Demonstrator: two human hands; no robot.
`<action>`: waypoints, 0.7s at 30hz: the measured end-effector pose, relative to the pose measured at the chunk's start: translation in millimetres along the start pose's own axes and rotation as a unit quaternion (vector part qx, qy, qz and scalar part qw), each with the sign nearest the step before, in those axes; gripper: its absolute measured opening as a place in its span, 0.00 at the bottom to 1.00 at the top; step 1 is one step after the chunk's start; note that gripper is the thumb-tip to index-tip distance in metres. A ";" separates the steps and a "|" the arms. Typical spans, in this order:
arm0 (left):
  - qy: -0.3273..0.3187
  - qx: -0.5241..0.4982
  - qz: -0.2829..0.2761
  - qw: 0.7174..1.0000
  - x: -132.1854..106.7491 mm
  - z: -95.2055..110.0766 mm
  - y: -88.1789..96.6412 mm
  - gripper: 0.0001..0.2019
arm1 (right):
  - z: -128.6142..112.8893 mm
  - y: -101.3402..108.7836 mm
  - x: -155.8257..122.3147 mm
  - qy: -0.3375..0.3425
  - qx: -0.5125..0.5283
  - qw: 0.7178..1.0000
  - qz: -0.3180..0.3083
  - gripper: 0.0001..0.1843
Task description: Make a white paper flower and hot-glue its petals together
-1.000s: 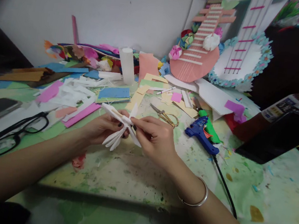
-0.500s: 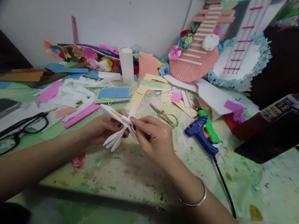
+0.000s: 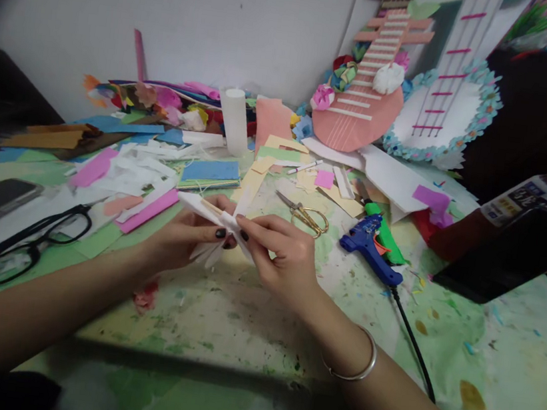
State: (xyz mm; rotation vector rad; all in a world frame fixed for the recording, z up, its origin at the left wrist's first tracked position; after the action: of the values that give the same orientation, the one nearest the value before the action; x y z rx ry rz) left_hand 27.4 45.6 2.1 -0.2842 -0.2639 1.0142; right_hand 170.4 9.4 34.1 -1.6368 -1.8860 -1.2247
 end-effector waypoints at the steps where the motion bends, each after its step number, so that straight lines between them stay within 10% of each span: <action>1: -0.021 0.015 0.007 1.000 -0.7 1.7 -0.4 0.12 | 0.2 -0.8 -0.5 -0.005 0.012 1.000 -0.001 0.19; 10: -0.178 0.195 0.044 0.964 -11.6 20.0 -2.7 0.06 | 2.2 -4.5 -2.7 -0.054 0.149 0.987 0.011 0.21; 21: -0.152 0.141 0.036 0.978 -9.6 15.2 -2.9 0.07 | 2.9 -3.6 -4.2 -0.065 0.141 0.988 0.029 0.22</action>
State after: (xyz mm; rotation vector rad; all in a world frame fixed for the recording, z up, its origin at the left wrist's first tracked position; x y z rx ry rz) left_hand 19.6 37.6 16.5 0.1225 -0.3823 1.1523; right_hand 168.9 9.2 28.0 -1.6360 -1.9679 -0.8022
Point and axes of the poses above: each hand's wrist, its own x-axis towards the middle knuckle, its own y-axis out of the back of the hand, z = x × y, the point moved 5 cm from there along x, towards the middle knuckle, and after that the axes turned 5 degrees about x, right-handed, at the moved point
